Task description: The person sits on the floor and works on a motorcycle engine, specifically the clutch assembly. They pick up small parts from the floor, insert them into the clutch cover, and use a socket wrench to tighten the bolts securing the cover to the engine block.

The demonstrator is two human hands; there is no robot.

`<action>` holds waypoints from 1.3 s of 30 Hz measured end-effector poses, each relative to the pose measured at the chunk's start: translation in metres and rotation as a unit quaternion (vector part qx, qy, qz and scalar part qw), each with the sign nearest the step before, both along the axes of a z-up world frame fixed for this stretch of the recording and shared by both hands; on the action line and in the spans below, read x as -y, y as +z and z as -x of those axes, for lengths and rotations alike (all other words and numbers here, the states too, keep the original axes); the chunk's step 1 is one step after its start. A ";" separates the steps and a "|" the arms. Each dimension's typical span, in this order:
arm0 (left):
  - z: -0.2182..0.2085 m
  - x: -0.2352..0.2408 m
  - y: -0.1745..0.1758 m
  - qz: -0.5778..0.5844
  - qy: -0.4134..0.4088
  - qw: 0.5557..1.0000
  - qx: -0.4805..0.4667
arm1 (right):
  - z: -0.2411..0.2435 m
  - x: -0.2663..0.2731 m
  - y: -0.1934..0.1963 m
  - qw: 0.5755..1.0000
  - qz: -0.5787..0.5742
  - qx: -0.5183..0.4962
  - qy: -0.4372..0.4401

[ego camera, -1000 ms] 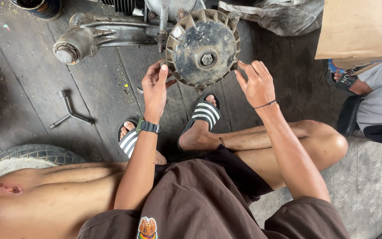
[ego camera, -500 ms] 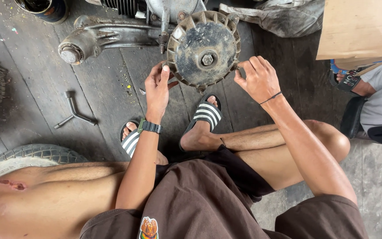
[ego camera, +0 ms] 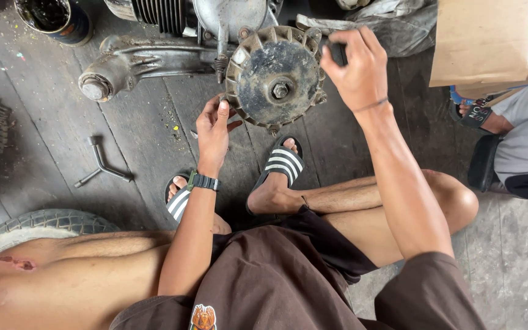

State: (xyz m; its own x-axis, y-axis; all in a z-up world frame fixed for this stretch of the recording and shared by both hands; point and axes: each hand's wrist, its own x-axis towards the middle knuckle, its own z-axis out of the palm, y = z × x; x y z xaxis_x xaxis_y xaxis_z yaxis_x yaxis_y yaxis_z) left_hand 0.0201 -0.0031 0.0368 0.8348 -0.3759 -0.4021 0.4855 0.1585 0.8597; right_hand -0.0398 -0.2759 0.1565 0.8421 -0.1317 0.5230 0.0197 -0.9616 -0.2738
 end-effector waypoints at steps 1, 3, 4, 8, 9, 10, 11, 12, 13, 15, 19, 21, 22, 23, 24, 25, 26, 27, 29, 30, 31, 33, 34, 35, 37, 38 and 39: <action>0.000 0.000 -0.001 0.007 0.006 1.000 -0.003 | -0.012 0.001 -0.001 1.000 0.005 0.013 0.007; 0.001 0.000 0.000 0.001 0.004 1.000 -0.001 | -0.019 0.002 -0.005 1.000 0.015 0.008 -0.001; 0.000 -0.001 0.001 -0.003 0.004 1.000 0.000 | -0.025 0.002 -0.008 1.000 0.027 0.001 -0.008; 0.001 -0.001 0.001 -0.006 0.001 1.000 -0.001 | -0.021 0.003 -0.011 1.000 0.029 0.010 0.004; 0.000 0.000 0.000 -0.003 0.002 1.000 -0.004 | -0.020 0.002 -0.010 1.000 0.010 0.000 0.004; 0.000 0.000 0.000 0.000 0.004 1.000 -0.007 | -0.019 0.001 -0.009 1.000 -0.009 -0.009 0.004; 0.000 0.000 -0.001 -0.002 0.004 1.000 -0.007 | -0.020 0.002 -0.012 1.000 -0.011 -0.009 0.005; 0.000 0.000 -0.001 -0.002 0.003 1.000 -0.005 | -0.021 0.004 -0.014 1.000 -0.017 0.001 0.009; -0.001 0.001 -0.001 -0.003 0.001 1.000 -0.003 | -0.022 0.005 -0.017 1.000 -0.022 0.012 0.011; 0.001 0.000 0.001 -0.006 -0.001 1.000 0.002 | -0.022 0.005 -0.017 1.000 -0.009 0.021 0.017; 0.000 0.000 0.000 -0.013 -0.003 1.000 0.011 | -0.019 0.016 -0.018 0.998 0.013 0.009 0.066; -0.001 -0.001 0.001 -0.017 -0.008 1.000 0.013 | -0.018 0.020 -0.021 0.997 0.014 0.017 0.078; -0.001 0.000 0.002 -0.020 -0.011 1.000 0.015 | -0.018 0.023 -0.022 0.996 0.015 0.024 0.090; 0.000 -0.001 0.001 -0.021 -0.011 1.000 0.015 | -0.018 0.024 -0.022 0.996 0.014 0.024 0.090; 0.001 -0.001 0.001 -0.022 -0.010 1.000 0.019 | -0.017 0.025 -0.023 0.996 0.009 0.016 0.090; 0.000 -0.001 0.001 -0.022 -0.009 0.999 0.025 | -0.018 0.026 -0.023 0.996 0.005 0.010 0.091; -0.001 0.000 0.003 -0.022 -0.008 0.999 0.026 | -0.018 0.027 -0.022 0.996 0.005 0.011 0.091; 0.000 0.001 0.004 -0.029 -0.006 0.999 0.037 | -0.016 0.026 -0.021 0.997 -0.026 -0.014 0.076; 0.001 0.003 0.006 -0.034 -0.001 0.998 0.051 | -0.012 0.024 -0.018 0.996 -0.055 -0.037 0.062; 0.000 0.005 0.006 -0.036 0.002 0.998 0.049 | -0.010 0.023 -0.016 0.988 -0.133 -0.027 0.066; 0.003 0.003 0.006 -0.041 0.005 0.998 0.044 | -0.006 0.018 -0.016 0.974 -0.214 -0.021 0.071; 0.002 0.002 0.010 -0.046 0.007 0.998 0.052 | -0.001 0.014 -0.019 0.968 -0.245 -0.006 0.055; 0.002 0.002 0.012 -0.052 0.007 0.997 0.061 | 0.002 0.013 -0.020 0.961 -0.275 0.010 0.038; 0.000 0.002 0.010 -0.052 0.009 0.997 0.063 | 0.003 0.011 -0.019 0.961 -0.275 0.011 0.041; 0.000 0.001 0.008 -0.052 0.007 0.997 0.062 | 0.009 0.007 -0.016 0.939 -0.339 0.006 0.048; 0.000 0.001 0.008 -0.051 0.007 0.997 0.062 | 0.009 0.008 -0.017 0.940 -0.339 0.006 0.047; 0.000 0.000 0.007 -0.048 0.003 0.997 0.066 | 0.010 0.010 -0.018 0.943 -0.332 -0.003 0.033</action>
